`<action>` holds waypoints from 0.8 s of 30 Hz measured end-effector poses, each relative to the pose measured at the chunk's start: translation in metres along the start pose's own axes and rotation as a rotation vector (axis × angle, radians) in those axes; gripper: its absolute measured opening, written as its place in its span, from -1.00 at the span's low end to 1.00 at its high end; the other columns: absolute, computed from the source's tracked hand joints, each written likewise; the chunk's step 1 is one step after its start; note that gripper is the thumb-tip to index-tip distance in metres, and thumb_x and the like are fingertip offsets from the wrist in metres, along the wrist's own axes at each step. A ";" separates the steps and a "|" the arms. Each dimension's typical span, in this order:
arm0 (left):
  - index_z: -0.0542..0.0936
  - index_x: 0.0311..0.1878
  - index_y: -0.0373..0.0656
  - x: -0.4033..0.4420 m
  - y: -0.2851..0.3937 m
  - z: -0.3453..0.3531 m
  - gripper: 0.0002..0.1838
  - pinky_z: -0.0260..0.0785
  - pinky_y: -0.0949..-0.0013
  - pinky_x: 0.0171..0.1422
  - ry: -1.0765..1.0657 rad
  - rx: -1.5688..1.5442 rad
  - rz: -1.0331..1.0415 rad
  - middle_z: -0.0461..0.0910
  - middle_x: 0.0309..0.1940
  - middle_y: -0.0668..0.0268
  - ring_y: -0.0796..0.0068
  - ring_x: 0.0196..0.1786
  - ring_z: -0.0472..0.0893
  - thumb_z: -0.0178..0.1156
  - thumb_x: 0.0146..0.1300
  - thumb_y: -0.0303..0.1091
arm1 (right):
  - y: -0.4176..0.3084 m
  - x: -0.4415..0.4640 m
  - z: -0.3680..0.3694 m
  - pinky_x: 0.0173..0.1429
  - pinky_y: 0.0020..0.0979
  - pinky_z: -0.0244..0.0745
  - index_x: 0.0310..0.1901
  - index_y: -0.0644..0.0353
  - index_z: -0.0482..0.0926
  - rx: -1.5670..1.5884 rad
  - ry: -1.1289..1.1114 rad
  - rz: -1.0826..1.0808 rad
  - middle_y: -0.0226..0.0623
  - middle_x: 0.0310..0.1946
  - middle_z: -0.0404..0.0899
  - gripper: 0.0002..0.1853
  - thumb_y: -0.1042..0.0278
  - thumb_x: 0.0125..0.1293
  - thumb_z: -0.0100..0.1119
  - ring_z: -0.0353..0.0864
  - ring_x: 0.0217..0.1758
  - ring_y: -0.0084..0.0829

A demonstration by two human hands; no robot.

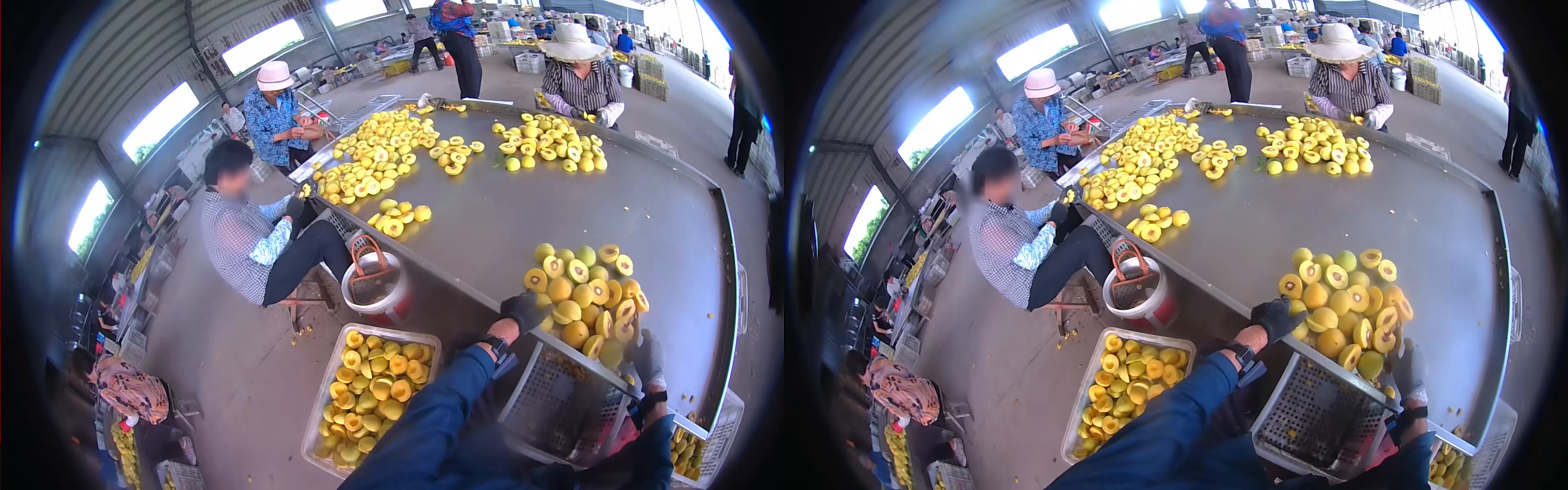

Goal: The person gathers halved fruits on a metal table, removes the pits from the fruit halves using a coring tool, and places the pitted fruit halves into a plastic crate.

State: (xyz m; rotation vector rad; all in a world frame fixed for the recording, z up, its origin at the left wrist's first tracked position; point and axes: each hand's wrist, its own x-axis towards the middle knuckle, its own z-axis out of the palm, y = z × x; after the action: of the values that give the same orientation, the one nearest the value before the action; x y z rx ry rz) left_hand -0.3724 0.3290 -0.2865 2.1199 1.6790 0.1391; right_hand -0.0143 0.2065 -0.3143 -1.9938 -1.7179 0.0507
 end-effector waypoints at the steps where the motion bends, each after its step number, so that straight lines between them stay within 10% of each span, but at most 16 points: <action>1: 0.40 0.31 -0.28 0.000 0.000 0.001 -0.09 0.42 0.04 0.23 0.002 -0.002 -0.002 0.60 0.09 -0.04 0.03 0.14 0.61 -0.08 0.24 0.42 | -0.002 0.005 0.005 -0.15 -0.01 0.51 -0.13 0.28 0.52 -0.019 -0.044 -0.012 0.08 -0.34 0.63 -0.72 0.26 0.24 0.19 0.62 -0.24 0.12; 11: 0.44 0.27 -0.27 0.000 0.000 -0.007 -0.09 0.38 0.07 0.28 -0.042 -0.081 -0.028 0.59 0.13 -0.03 0.05 0.19 0.58 -0.05 0.22 0.44 | 0.005 0.019 -0.005 -0.24 -0.05 0.52 -0.24 0.32 0.52 0.077 -0.227 0.043 0.07 -0.48 0.62 -0.66 0.12 0.36 0.15 0.65 -0.38 0.09; 15: 0.44 0.28 -0.26 -0.005 0.004 -0.016 -0.08 0.36 0.08 0.31 -0.077 -0.088 -0.010 0.57 0.16 -0.02 0.05 0.20 0.58 -0.05 0.22 0.46 | 0.035 0.002 -0.038 -0.53 -0.34 0.44 -0.24 0.39 0.58 0.301 -0.396 0.284 -0.20 -0.59 0.58 -0.70 0.23 0.35 0.16 0.59 -0.55 -0.48; 24: 0.56 0.16 -0.14 0.001 0.032 0.006 -0.16 0.43 0.08 0.22 -0.074 -0.032 -0.003 0.60 0.12 0.05 0.07 0.17 0.60 -0.15 0.27 0.47 | 0.074 -0.080 -0.017 -0.49 -0.51 0.33 -0.10 0.26 0.48 0.905 0.210 0.377 -0.48 -0.48 0.38 -0.80 0.55 0.23 0.01 0.40 -0.55 -0.61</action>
State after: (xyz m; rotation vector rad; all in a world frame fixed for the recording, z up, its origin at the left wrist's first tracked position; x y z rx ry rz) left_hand -0.3416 0.3228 -0.2796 2.0728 1.6268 0.0846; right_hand 0.0431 0.1205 -0.3513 -1.5065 -0.9002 0.6076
